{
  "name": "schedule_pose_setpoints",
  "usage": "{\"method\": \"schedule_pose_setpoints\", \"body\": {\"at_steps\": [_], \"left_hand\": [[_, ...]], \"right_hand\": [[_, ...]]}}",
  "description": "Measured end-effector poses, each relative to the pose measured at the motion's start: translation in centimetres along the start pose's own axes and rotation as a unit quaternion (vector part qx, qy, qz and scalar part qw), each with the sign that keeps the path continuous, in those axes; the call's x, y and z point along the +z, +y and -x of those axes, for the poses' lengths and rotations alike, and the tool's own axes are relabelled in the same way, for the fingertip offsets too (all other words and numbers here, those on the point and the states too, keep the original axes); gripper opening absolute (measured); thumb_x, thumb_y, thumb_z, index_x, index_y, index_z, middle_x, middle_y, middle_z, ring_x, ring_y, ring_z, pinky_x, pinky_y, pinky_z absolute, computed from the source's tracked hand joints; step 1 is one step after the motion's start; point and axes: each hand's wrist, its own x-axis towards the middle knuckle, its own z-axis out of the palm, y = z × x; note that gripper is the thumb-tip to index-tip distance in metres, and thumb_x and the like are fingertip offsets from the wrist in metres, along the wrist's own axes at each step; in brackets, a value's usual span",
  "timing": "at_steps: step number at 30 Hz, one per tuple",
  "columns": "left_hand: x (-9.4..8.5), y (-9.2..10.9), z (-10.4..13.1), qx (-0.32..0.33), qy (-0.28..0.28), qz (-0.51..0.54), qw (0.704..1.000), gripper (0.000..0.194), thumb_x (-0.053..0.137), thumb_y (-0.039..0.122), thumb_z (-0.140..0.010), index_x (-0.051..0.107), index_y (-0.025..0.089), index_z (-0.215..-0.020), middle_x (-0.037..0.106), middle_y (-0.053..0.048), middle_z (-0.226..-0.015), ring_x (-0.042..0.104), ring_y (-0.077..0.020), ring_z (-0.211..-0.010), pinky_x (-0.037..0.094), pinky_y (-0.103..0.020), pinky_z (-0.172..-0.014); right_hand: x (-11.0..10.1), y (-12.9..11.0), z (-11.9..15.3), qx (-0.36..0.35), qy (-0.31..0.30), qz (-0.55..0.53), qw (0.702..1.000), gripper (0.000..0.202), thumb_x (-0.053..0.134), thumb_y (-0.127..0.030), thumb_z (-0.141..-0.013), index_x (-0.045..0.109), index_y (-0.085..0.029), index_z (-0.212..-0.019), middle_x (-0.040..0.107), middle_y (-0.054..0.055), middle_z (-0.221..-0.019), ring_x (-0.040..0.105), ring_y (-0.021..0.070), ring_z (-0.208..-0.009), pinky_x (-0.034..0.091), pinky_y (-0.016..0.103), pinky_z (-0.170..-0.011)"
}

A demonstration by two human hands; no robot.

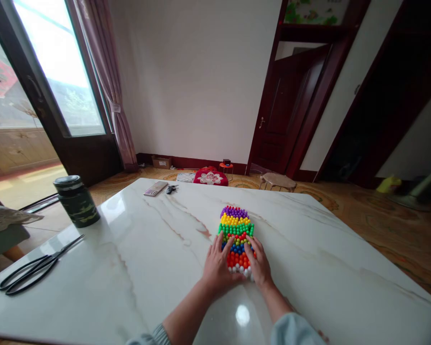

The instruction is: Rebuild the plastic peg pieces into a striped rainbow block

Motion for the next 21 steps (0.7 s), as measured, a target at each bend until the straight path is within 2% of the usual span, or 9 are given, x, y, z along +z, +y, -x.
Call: {"method": "schedule_pose_setpoints", "body": {"at_steps": [3, 6, 11, 13, 15, 17, 19, 21], "left_hand": [[-0.9, -2.3, 0.4, 0.046, 0.026, 0.012, 0.999, 0.088, 0.08, 0.043, -0.057, 0.049, 0.023, -0.137, 0.025, -0.014, -0.155, 0.026, -0.0363, -0.142, 0.032, -0.052, -0.112], [-3.0, -5.5, 1.8, 0.043, 0.048, 0.002, 0.998, 0.082, 0.078, 0.037, -0.061, 0.049, 0.024, -0.136, 0.034, -0.013, -0.151, 0.039, -0.0332, -0.136, 0.039, -0.049, -0.109], [-7.7, -10.9, 3.8, 0.018, 0.081, -0.039, 0.996, 0.072, 0.075, 0.041, -0.069, 0.049, 0.028, -0.135, 0.036, -0.011, -0.15, 0.046, -0.033, -0.13, 0.046, -0.048, -0.104], [-8.8, -12.3, 4.3, 0.015, 0.096, -0.043, 0.994, 0.071, 0.074, 0.043, -0.072, 0.048, 0.027, -0.136, 0.032, -0.011, -0.151, 0.045, -0.033, -0.132, 0.047, -0.047, -0.103], [-9.3, -12.9, 4.6, 0.014, 0.116, -0.037, 0.992, 0.076, 0.073, 0.048, -0.072, 0.045, 0.027, -0.139, 0.027, -0.012, -0.154, 0.041, -0.0342, -0.134, 0.047, -0.047, -0.103], [-9.4, -12.9, 4.7, 0.009, 0.137, -0.032, 0.99, 0.081, 0.073, 0.052, -0.071, 0.041, 0.027, -0.141, 0.021, -0.013, -0.156, 0.036, -0.0364, -0.137, 0.045, -0.05, -0.104], [-9.3, -12.6, 4.6, -0.005, 0.154, -0.027, 0.988, 0.084, 0.073, 0.055, -0.071, 0.039, 0.027, -0.143, 0.018, -0.013, -0.157, 0.033, -0.038, -0.138, 0.043, -0.054, -0.104], [-9.3, -12.4, 4.6, -0.02, 0.16, -0.019, 0.987, 0.083, 0.071, 0.055, -0.072, 0.038, 0.028, -0.143, 0.018, -0.013, -0.157, 0.032, -0.0382, -0.139, 0.043, -0.055, -0.104]], "right_hand": [[2.8, -0.8, 1.3, -0.01, 0.056, 0.026, 0.998, 0.06, 0.051, -0.064, -0.08, 0.062, -0.021, -0.12, 0.05, 0.013, -0.136, 0.043, 0.0297, -0.13, 0.035, 0.048, -0.109], [6.3, -2.8, 2.8, -0.027, 0.06, 0.02, 0.998, 0.048, 0.049, -0.055, -0.087, 0.062, -0.02, -0.118, 0.049, 0.014, -0.136, 0.045, 0.0288, -0.128, 0.037, 0.048, -0.107], [13.2, -7.7, 4.1, -0.046, 0.004, -0.023, 0.999, 0.041, 0.044, -0.047, -0.093, 0.061, -0.02, -0.12, 0.045, 0.013, -0.141, 0.042, 0.0278, -0.131, 0.037, 0.049, -0.108], [14.5, -9.5, 4.1, -0.062, -0.035, -0.027, 0.997, 0.04, 0.043, -0.045, -0.094, 0.06, -0.022, -0.122, 0.045, 0.013, -0.142, 0.042, 0.0275, -0.131, 0.038, 0.049, -0.107], [13.9, -10.2, 3.0, -0.103, -0.065, -0.015, 0.992, 0.039, 0.043, -0.044, -0.095, 0.06, -0.024, -0.125, 0.047, 0.011, -0.142, 0.042, 0.0271, -0.132, 0.037, 0.049, -0.108], [11.2, -9.2, 0.1, -0.16, -0.06, 0.013, 0.985, 0.039, 0.041, -0.043, -0.096, 0.058, -0.026, -0.127, 0.046, 0.008, -0.143, 0.041, 0.0257, -0.133, 0.032, 0.05, -0.111], [7.4, -6.4, -4.5, -0.194, 0.027, 0.038, 0.98, 0.044, 0.035, -0.048, -0.096, 0.061, -0.024, -0.122, 0.05, 0.008, -0.14, 0.041, 0.0253, -0.132, 0.028, 0.051, -0.113], [3.7, -2.5, -9.8, -0.154, 0.09, 0.069, 0.981, 0.058, 0.027, -0.058, -0.094, 0.062, -0.02, -0.12, 0.055, 0.011, -0.134, 0.043, 0.0263, -0.13, 0.026, 0.051, -0.113]]}}
